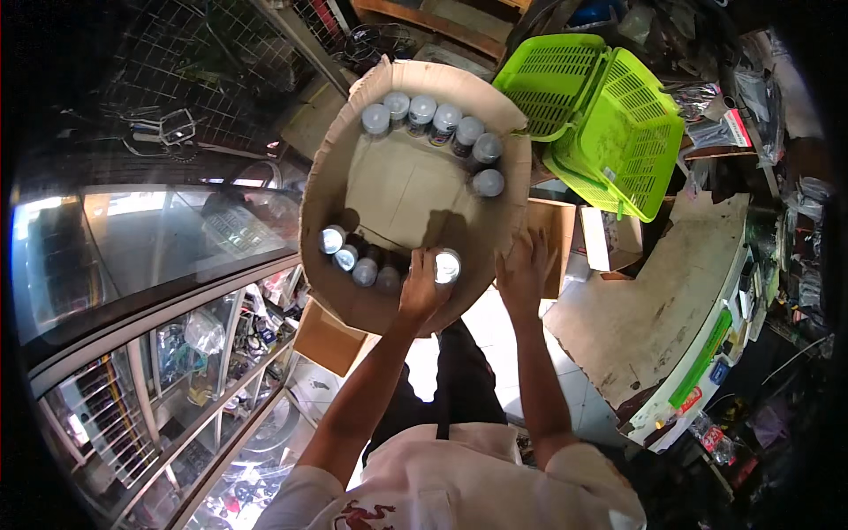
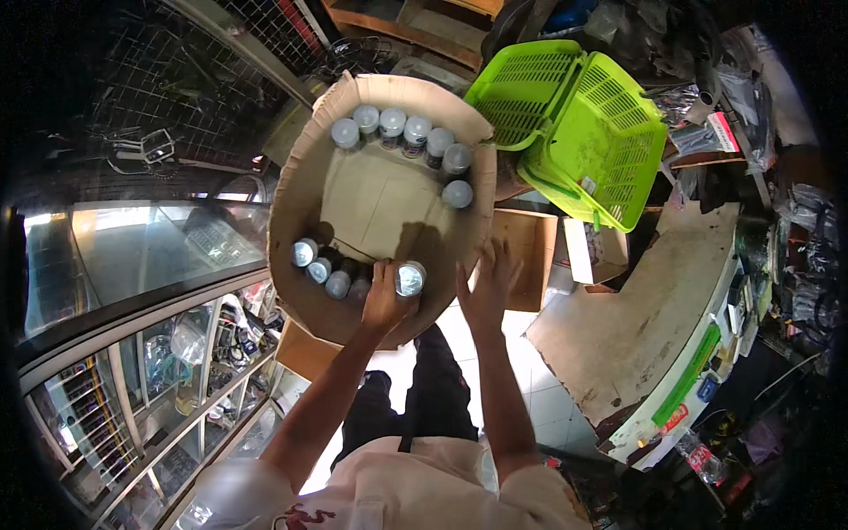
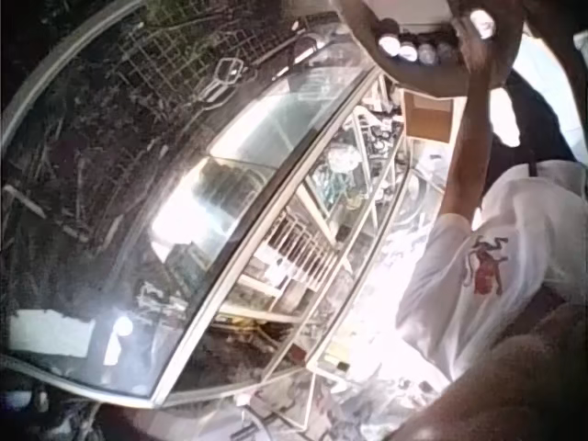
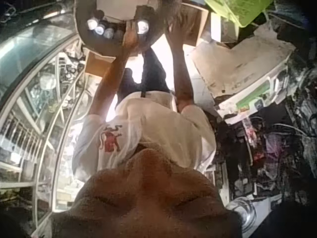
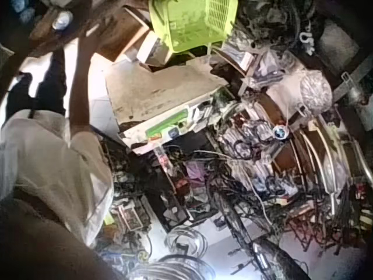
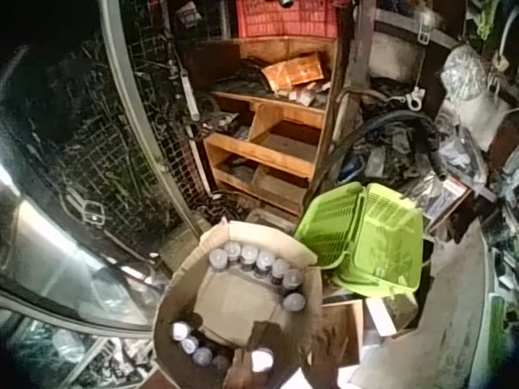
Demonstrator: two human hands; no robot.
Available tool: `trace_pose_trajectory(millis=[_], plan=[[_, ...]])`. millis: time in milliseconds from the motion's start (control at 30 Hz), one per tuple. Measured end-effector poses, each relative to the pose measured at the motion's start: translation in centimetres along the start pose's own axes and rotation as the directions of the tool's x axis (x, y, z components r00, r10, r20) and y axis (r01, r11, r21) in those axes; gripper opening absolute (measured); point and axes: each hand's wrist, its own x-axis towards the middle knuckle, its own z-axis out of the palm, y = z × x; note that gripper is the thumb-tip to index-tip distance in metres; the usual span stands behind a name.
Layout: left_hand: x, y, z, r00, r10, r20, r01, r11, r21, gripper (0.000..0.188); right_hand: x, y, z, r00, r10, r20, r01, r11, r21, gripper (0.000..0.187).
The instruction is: The person takes cylindrical cans from a glass display shelf and places them into a large cardboard box on the floor. They handle the cans one by one, arranging them in a circular pattern within the box.
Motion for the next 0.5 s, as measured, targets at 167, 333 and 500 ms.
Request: trace_pose_trajectory(millis=[167,333,500], plan=[[3.3,-3.1,4.5,0.995,-0.037,0.095,0.030,0.997,0.074,0.070,-9.7,2.3,-2.0,0.974,0.178,0.137,-0.183,0.983,0.025,0.050],[3.1,-3.1,6.1,0.988,-0.025,0.153,0.017,0.999,0.052,0.073,-13.3,4.1,-0.7,0.948,0.151,0.281,-0.178,0.981,0.075,0.045],[2.6,-2.7,6.8,0.942,-0.144,0.303,0.063,0.963,0.262,0.081,-12.6,4.1,0.1,0.934,0.124,0.336,-0.187,0.969,0.160,0.048]])
